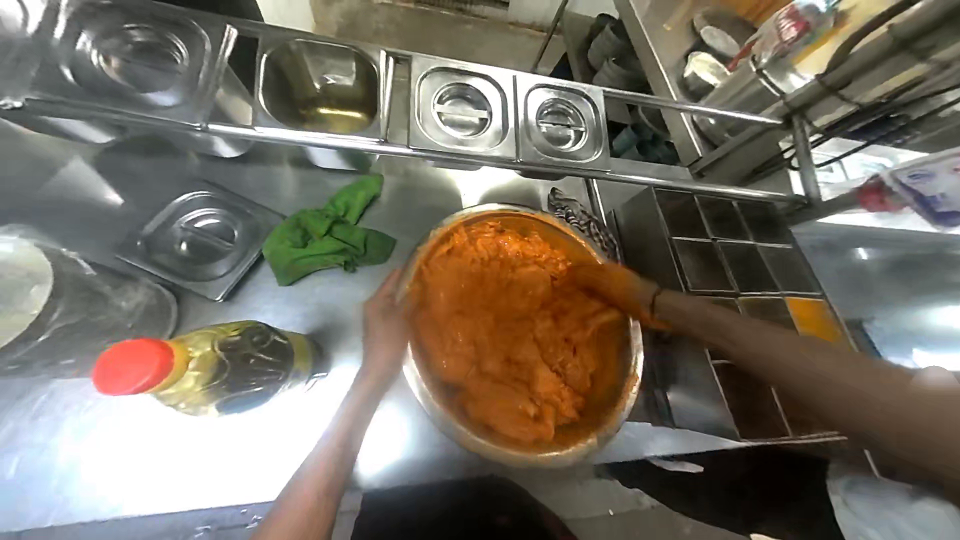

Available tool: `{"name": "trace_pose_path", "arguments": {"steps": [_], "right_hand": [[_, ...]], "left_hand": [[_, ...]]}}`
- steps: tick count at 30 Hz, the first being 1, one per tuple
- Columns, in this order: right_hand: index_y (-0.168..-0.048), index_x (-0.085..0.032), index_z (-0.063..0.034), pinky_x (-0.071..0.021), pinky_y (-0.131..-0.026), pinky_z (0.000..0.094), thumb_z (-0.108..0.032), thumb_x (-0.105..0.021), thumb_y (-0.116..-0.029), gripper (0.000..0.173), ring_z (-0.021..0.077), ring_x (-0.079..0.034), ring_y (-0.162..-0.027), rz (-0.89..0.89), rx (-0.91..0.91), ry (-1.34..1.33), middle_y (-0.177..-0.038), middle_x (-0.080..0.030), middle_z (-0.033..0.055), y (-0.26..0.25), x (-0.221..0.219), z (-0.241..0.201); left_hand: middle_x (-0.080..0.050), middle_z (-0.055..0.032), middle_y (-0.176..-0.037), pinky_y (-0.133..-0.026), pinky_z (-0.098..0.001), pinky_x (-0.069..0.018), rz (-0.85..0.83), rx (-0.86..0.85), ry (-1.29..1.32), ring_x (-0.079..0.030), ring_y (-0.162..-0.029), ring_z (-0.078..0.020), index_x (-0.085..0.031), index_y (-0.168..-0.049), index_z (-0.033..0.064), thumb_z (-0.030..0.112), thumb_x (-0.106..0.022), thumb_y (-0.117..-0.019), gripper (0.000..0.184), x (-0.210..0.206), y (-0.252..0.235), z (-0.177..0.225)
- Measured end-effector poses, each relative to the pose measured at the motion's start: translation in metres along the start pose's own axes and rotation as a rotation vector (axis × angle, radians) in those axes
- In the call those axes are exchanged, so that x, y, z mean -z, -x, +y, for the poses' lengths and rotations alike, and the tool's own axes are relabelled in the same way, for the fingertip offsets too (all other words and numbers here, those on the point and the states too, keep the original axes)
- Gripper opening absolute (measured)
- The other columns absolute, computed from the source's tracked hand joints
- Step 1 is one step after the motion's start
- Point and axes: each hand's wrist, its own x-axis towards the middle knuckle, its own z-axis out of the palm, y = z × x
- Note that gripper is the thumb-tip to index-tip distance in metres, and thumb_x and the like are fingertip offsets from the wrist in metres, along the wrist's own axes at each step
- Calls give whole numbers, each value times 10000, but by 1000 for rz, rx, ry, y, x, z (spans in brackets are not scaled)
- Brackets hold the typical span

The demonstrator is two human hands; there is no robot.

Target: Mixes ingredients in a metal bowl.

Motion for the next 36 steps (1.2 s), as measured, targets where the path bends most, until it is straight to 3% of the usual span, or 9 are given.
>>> {"name": "trace_pose_path", "arguments": {"steps": [2,6,11,15,17,22,27,32,36], "right_hand": [[-1319,-573,57,-478,-962,598,-377,-410,-1114,507,407,-607,-1133,60,-61,50,-1251,-613,292,-46,4,-23],[-1453,-463,91,-321,-1193,485,-119,-363,-1118,408,385,-424,-1441,-227,202,541,-1525,-457,278,-53,-37,-128],[-1075,-696,69,-496,-850,676,-183,-703,-929,291,491,-638,-1031,-483,640,916,-1077,-669,307,-8,-145,-171],[-1199,-648,70,-445,-979,594,-112,-679,-970,294,452,-585,-1155,-775,625,1099,-1197,-624,293,89,-112,-180],[-1045,-696,87,-537,-769,554,-213,-711,-926,323,426,-657,-879,-703,1114,861,-968,-669,290,19,-102,-144],[-1232,-633,124,-411,-1084,623,-125,-606,-1016,330,473,-542,-1291,-280,262,1109,-1327,-596,315,-65,-47,-150],[-1218,-577,210,-397,-1093,579,1,-523,-1031,286,501,-542,-1255,-66,136,564,-1284,-579,386,-5,-16,-1],[-1382,-549,87,-354,-1156,560,-308,-541,-1058,511,424,-494,-1368,-466,-10,506,-1444,-533,295,87,-108,-11],[-1348,-516,176,-352,-1135,594,-94,-464,-1071,390,484,-452,-1384,-599,7,678,-1447,-486,359,62,-137,-66]], "left_hand": [[-708,-92,-1203,-864,-395,-591,-40,14,20,-700,-997,-160,-569,-1453,132,154,-553,-1057,397,3,-3,-1],[-707,-105,-1185,-803,-398,-595,-92,42,40,-700,-947,-175,-546,-1476,157,142,-519,-1066,412,3,-8,1],[-695,-101,-1250,-977,-378,-549,-24,-19,16,-673,-1099,-144,-595,-1412,65,172,-493,-1078,365,5,-29,7],[-686,-123,-1263,-931,-442,-544,-37,35,-21,-671,-1087,-207,-576,-1446,120,199,-465,-1094,378,6,-22,16],[-680,-132,-1268,-898,-468,-549,-49,56,-20,-673,-1064,-236,-550,-1476,149,196,-449,-1099,393,5,-16,13],[-698,-124,-1231,-820,-460,-590,82,0,-5,-703,-984,-244,-561,-1465,177,32,-607,-986,503,3,2,-1],[-719,-123,-1069,-697,-376,-583,316,-15,122,-686,-794,-185,-569,-1442,168,2,-637,-958,516,-25,28,-8],[-720,-91,-1200,-888,-397,-588,407,-2,-11,-710,-1018,-165,-605,-1420,127,40,-624,-979,449,-42,64,-20],[-714,-102,-1210,-876,-368,-581,421,1,-14,-706,-1021,-140,-556,-1464,104,5,-561,-968,507,-45,91,-32]]}}
